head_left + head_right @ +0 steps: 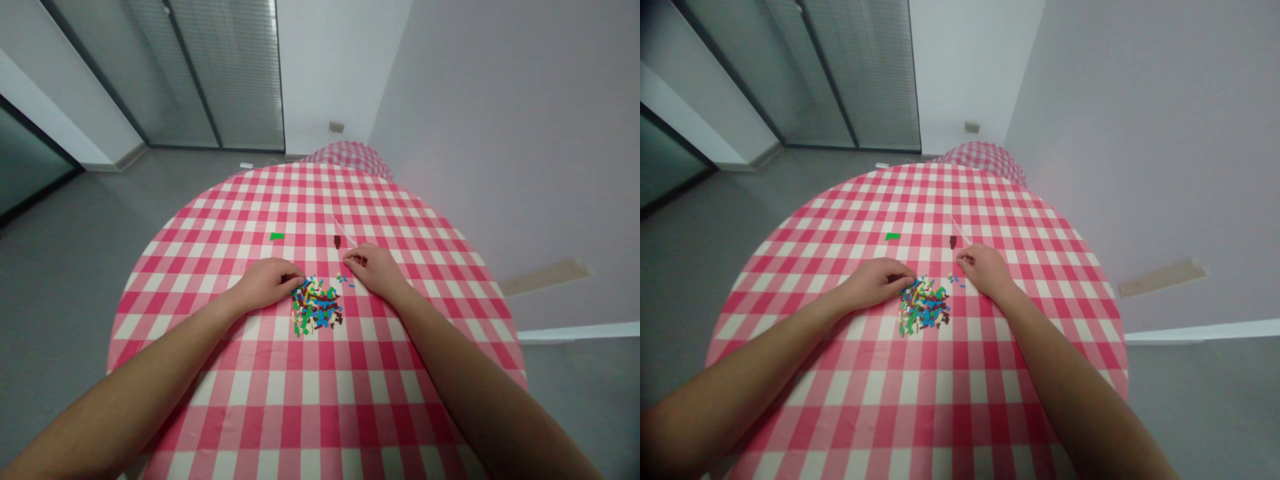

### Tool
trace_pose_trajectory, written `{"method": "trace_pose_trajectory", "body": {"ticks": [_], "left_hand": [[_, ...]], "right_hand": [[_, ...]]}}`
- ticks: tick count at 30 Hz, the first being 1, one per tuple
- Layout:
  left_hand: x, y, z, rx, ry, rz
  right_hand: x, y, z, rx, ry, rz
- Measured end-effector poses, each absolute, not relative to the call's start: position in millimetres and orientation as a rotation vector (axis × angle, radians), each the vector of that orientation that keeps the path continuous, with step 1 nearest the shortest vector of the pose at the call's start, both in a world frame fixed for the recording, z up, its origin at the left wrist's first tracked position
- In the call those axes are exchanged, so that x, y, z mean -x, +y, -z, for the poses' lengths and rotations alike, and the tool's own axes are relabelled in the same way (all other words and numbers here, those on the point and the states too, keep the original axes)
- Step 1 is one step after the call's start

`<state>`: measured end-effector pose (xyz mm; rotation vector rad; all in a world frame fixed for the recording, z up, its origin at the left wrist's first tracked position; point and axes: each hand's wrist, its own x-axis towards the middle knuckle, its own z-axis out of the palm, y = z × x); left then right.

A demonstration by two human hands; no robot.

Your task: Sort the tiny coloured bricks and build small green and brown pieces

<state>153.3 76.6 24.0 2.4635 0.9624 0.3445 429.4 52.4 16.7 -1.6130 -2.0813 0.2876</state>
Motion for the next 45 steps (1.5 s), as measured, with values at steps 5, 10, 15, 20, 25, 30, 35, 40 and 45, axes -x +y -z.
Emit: {"method": "trace_pose_trajectory", "body": {"ticks": [5,10,15,20,25,30,35,40,45], "left_hand": [[-153.3,76.7,-23.6,-2.466,0.951,-0.354],[-152.6,77.5,-21.7,-2.475,0.960,-0.355],[-153.0,77.2,-22.0,-2.483,0.957,-0.360],[-154.1,76.1,-23.5,-2.473,0.961,-0.371],[-153.5,76.0,-22.6,-2.465,0.967,-0.396],[-153.1,76.3,-21.9,-2.450,0.971,-0.396],[-153.3,75.7,-23.6,-2.461,0.966,-0.383],[-153.5,75.7,-24.3,-2.463,0.968,-0.373],[-153.5,76.4,-23.6,-2.457,0.971,-0.362]], "right_hand": [[-433.3,56.9,-10.7,1.642,-2.113,-0.236],[-431.3,56.3,-12.6,1.704,-2.046,-0.258],[-425.2,55.7,-11.6,1.745,-2.004,-0.239],[-421.6,55.0,-12.9,1.774,-2.012,-0.218],[-419.3,56.2,-12.1,1.803,-1.968,-0.194],[-417.4,58.1,-10.9,1.901,-1.879,-0.168],[-420.8,56.3,-11.1,1.822,-1.941,-0.199],[-424.4,53.4,-10.3,1.770,-1.996,-0.222],[-423.8,53.7,-11.0,1.773,-2.060,-0.183]]}}
